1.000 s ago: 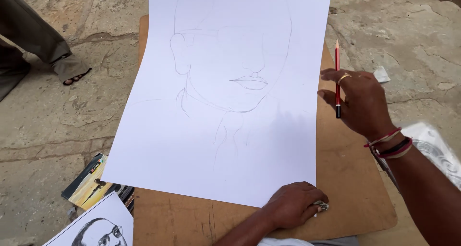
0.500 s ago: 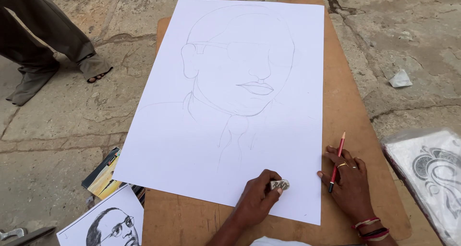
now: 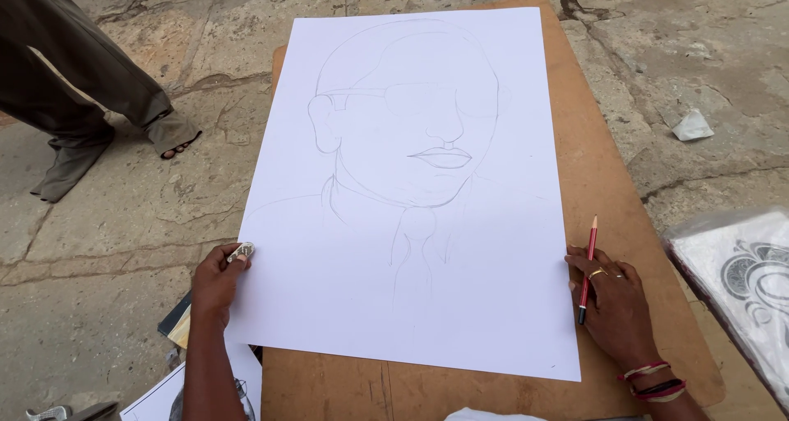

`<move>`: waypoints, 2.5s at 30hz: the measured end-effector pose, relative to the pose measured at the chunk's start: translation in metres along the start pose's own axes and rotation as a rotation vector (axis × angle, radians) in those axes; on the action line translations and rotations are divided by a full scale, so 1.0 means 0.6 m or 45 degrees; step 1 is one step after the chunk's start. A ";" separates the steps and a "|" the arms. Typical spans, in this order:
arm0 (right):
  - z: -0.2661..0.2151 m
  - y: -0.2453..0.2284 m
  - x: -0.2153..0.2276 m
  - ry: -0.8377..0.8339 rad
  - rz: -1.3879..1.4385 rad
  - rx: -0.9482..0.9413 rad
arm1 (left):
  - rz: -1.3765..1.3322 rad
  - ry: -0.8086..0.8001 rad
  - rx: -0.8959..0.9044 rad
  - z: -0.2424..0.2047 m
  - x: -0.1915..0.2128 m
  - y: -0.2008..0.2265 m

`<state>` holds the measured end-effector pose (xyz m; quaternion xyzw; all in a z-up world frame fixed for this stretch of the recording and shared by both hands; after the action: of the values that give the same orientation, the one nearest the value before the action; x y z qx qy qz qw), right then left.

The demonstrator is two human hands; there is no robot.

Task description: Drawing a portrait on a large sheet of paper using a pencil and an eraser.

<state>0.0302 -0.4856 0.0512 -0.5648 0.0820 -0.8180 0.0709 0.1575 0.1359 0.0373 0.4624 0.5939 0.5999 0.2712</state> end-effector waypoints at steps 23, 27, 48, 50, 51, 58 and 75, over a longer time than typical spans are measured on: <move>-0.054 0.084 0.026 0.173 -0.054 -0.247 | 0.520 -0.115 -0.263 -0.247 -0.085 0.011; -0.058 0.086 0.019 0.135 -0.143 -0.267 | 0.419 -0.031 -0.454 -0.290 -0.124 0.018; -0.059 0.091 0.005 0.113 -0.179 -0.283 | 0.365 -0.176 -0.536 -0.356 -0.229 0.019; -0.060 0.095 0.002 0.119 -0.187 -0.282 | 0.408 -0.192 -0.486 -0.355 -0.232 0.018; -0.057 0.095 0.002 0.122 -0.185 -0.279 | 0.408 -0.188 -0.487 -0.354 -0.232 0.018; -0.061 0.097 0.001 0.101 -0.193 -0.290 | 0.407 -0.186 -0.545 -0.360 -0.232 0.026; -0.062 0.090 0.011 0.128 -0.135 -0.287 | 0.459 -0.161 -0.617 -0.360 -0.234 0.020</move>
<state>-0.0060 -0.5378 0.0326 -0.5309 0.1467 -0.8336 -0.0405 0.0306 -0.0883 0.0447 0.5187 0.3238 0.7326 0.2991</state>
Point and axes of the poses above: each hand's wrist, its own z-axis towards the middle knuckle, its own x-axis out of the back of the hand, y = z × x, the point moved 7 cm from there along z, towards the middle knuckle, and after that the axes turned 11 degrees about -z, right-handed, at the moved point
